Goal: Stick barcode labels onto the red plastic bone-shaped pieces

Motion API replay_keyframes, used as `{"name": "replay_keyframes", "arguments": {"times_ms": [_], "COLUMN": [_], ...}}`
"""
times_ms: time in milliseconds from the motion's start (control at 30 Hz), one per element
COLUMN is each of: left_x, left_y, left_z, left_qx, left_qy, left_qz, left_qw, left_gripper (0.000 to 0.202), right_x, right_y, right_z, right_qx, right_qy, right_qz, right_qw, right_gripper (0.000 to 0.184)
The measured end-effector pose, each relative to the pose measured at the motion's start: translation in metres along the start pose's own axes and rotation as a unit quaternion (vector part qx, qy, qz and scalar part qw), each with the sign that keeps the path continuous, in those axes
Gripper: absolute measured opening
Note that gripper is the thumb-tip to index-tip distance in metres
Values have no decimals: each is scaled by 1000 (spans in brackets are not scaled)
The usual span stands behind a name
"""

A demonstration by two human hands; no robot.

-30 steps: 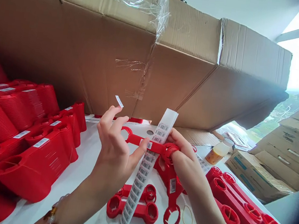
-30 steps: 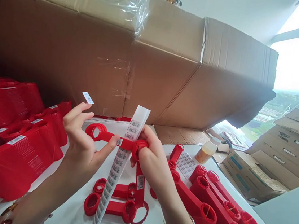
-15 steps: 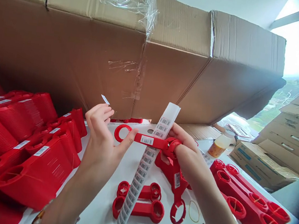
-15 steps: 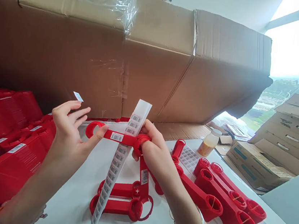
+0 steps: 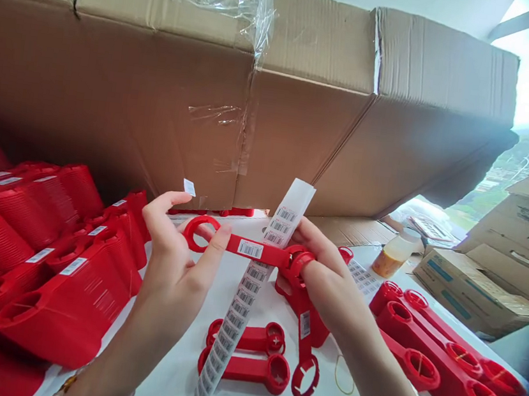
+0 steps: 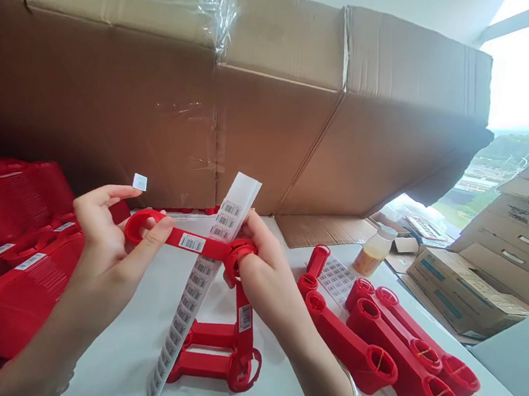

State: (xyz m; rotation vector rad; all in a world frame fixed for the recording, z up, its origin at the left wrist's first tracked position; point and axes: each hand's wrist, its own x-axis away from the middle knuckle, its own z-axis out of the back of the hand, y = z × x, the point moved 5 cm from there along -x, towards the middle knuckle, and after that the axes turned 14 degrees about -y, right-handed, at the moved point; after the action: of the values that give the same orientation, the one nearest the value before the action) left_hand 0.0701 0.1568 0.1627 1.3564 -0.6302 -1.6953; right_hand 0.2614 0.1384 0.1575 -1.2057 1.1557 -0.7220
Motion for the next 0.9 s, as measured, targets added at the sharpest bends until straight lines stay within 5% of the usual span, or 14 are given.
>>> {"name": "replay_keyframes", "arguments": {"times_ms": [367, 533, 700, 800, 900], "left_x": [-14, -19, -25, -27, -28], "left_y": [1, -20, -32, -35, -24], "left_z": [34, 50, 56, 55, 52], "left_qx": [330, 322, 278, 273, 220], "left_qy": [-97, -155, -116, -139, -161], "left_qz": [150, 171, 172, 172, 122], "left_qw": [927, 918, 938, 936, 955], "left_gripper": [26, 39, 57, 66, 51], "right_x": [-4, -6, -9, -11, -10], "right_y": [-3, -6, 0, 3, 4], "right_z": [12, 16, 21, 19, 14], "right_qx": [41, 30, 13, 5, 1], "right_qy": [25, 13, 10, 6, 8], "right_qz": [-2, 4, -15, -34, -47], "right_qw": [999, 999, 1000, 999, 999], "right_gripper": [52, 38, 37, 39, 47]}}
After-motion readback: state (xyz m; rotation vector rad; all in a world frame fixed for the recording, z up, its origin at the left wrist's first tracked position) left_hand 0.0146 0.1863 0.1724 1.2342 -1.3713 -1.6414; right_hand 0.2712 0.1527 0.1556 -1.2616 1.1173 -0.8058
